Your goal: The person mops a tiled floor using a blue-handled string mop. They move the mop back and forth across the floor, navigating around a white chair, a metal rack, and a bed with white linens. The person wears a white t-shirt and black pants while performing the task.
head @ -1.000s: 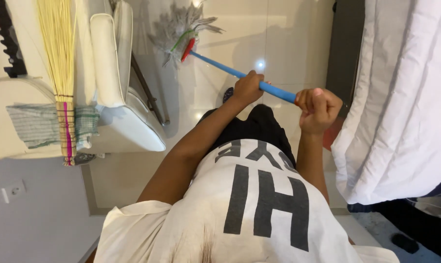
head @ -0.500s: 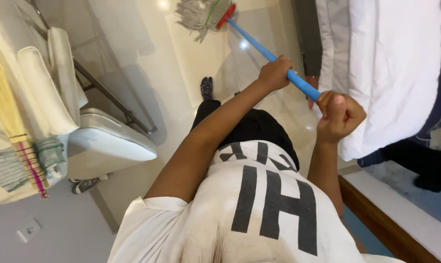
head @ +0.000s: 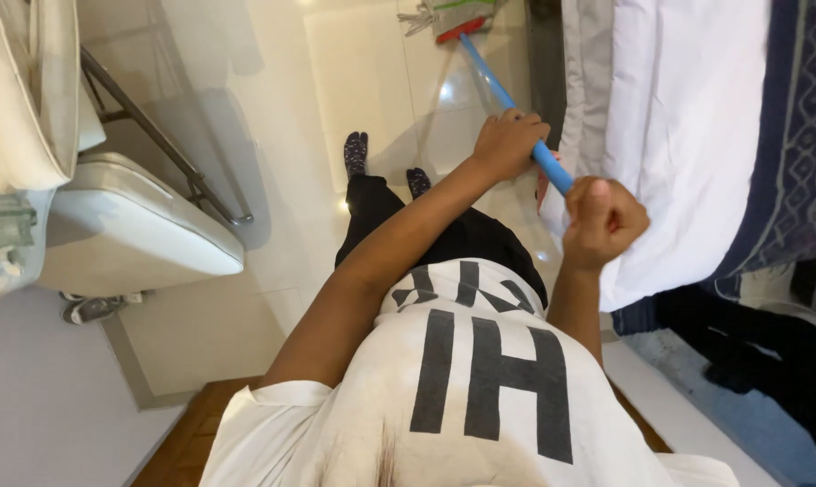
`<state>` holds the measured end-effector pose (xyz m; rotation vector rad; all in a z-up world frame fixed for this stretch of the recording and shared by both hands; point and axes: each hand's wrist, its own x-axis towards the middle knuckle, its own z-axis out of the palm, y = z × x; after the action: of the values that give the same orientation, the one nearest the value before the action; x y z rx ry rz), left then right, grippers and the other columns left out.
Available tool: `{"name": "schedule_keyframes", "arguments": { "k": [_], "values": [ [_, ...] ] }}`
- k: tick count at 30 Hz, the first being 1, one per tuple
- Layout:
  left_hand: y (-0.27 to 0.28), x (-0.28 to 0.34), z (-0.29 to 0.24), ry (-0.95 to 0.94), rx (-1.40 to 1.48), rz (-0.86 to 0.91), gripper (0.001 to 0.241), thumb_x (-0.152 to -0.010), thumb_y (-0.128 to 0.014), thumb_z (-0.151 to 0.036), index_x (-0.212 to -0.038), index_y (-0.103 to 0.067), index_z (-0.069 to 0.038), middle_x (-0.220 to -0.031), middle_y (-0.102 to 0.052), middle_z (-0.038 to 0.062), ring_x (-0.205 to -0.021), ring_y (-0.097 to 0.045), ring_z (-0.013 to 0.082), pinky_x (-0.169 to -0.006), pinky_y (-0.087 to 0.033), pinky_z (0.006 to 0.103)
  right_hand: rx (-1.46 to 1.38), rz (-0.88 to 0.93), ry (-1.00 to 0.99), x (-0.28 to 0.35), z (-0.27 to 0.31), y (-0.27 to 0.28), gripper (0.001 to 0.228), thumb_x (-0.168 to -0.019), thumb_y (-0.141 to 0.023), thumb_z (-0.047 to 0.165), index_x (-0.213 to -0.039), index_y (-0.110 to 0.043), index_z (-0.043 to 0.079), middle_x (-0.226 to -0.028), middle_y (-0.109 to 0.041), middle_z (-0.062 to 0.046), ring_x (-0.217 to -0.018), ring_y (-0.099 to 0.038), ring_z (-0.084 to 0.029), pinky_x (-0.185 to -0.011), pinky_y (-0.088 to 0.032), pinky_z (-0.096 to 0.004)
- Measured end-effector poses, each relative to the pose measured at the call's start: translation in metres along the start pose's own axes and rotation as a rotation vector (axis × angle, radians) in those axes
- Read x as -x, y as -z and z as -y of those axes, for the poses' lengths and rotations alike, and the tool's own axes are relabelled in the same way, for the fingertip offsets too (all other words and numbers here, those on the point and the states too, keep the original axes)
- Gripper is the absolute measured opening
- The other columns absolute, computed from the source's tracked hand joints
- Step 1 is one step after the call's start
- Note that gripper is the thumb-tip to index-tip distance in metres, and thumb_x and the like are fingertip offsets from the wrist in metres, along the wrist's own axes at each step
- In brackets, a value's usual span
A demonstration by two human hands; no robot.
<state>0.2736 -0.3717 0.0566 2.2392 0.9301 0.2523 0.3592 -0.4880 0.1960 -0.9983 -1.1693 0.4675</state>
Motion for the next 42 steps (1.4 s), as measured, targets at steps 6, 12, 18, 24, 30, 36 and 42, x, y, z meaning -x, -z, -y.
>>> {"name": "schedule_keyframes", "arguments": {
  "k": [6, 12, 18, 24, 30, 36, 42],
  "values": [
    [0.009, 0.002, 0.012, 0.156, -0.052, -0.006, 0.016, -0.082, -0.075, -0.032, -0.094, -0.069, -0.024, -0.096, -0.067, -0.001, -0.108, -0.057, 0.0347, -0.084, -0.051, 0.0567, -0.190, 0.009, -0.151, -0.027, -0.030, 0.030, 0.051, -0.114, -0.048, 0.006, -0.067, -0.032, 0.016, -0.048, -0.025, 0.003, -0.040, -0.033, -0.013, -0.056, -0.041, -0.033],
    [-0.010, 0.013, 0.086, 0.361, -0.110, -0.050, 0.025, -0.084, -0.070, -0.035, -0.106, -0.066, -0.023, -0.110, -0.062, -0.001, -0.119, -0.052, 0.0371, -0.088, -0.054, 0.0613, 0.002, 0.070, -0.197, -0.022, -0.053, -0.022, 0.031, -0.108, -0.060, 0.021, -0.084, -0.044, 0.009, -0.073, -0.056, -0.008, -0.084, -0.066, -0.026, -0.096, -0.044, -0.042],
    [-0.041, 0.006, 0.093, 0.346, -0.152, -0.132, 0.032, -0.078, -0.081, -0.023, -0.104, -0.064, -0.013, -0.112, -0.064, 0.008, -0.113, -0.062, 0.0433, -0.095, -0.053, 0.0608, 0.188, 0.309, -0.509, 0.002, -0.031, -0.001, 0.031, -0.111, -0.050, 0.021, -0.121, -0.067, -0.003, -0.126, -0.067, -0.025, -0.123, -0.060, -0.034, -0.108, -0.043, -0.046],
    [-0.100, -0.016, 0.078, 0.166, -0.199, -0.013, 0.022, -0.082, -0.072, -0.018, -0.102, -0.064, -0.023, -0.102, -0.065, 0.004, -0.095, -0.072, 0.0464, -0.089, -0.058, 0.0565, 0.481, 0.151, -0.808, 0.000, 0.034, 0.016, 0.021, -0.109, -0.062, 0.022, -0.123, -0.074, 0.012, -0.096, -0.072, -0.024, -0.090, -0.074, -0.031, -0.082, -0.059, -0.038],
    [-0.059, -0.023, 0.015, -0.024, -0.173, -0.140, 0.023, -0.075, -0.067, -0.006, -0.092, -0.069, -0.022, -0.082, -0.068, 0.004, -0.077, -0.077, 0.0373, -0.073, -0.063, 0.0492, 0.672, 0.200, -0.711, -0.030, 0.073, 0.028, 0.020, -0.112, -0.067, 0.026, -0.127, -0.075, 0.016, -0.092, -0.073, -0.021, -0.091, -0.074, -0.034, -0.083, -0.057, -0.038],
    [-0.058, -0.026, -0.002, -0.208, -0.062, -0.279, 0.020, -0.068, -0.074, -0.012, -0.083, -0.063, -0.021, -0.078, -0.063, 0.002, -0.067, -0.063, 0.0302, -0.062, -0.051, 0.0437, 0.732, 0.132, -0.718, -0.043, 0.110, 0.009, 0.025, -0.108, -0.072, 0.017, -0.127, -0.073, 0.001, -0.084, -0.073, -0.012, -0.076, -0.075, -0.016, -0.068, -0.053, -0.023],
    [-0.023, -0.019, -0.019, -0.238, 0.064, -0.207, 0.020, -0.077, -0.069, -0.018, -0.097, -0.066, -0.021, -0.075, -0.066, -0.001, -0.069, -0.066, 0.0272, -0.068, -0.051, 0.0419, 0.948, 0.274, -0.516, -0.038, 0.117, -0.005, 0.015, -0.106, -0.075, 0.011, -0.115, -0.078, 0.000, -0.075, -0.074, -0.008, -0.061, -0.066, -0.016, -0.057, -0.044, -0.024]
  ]
}}
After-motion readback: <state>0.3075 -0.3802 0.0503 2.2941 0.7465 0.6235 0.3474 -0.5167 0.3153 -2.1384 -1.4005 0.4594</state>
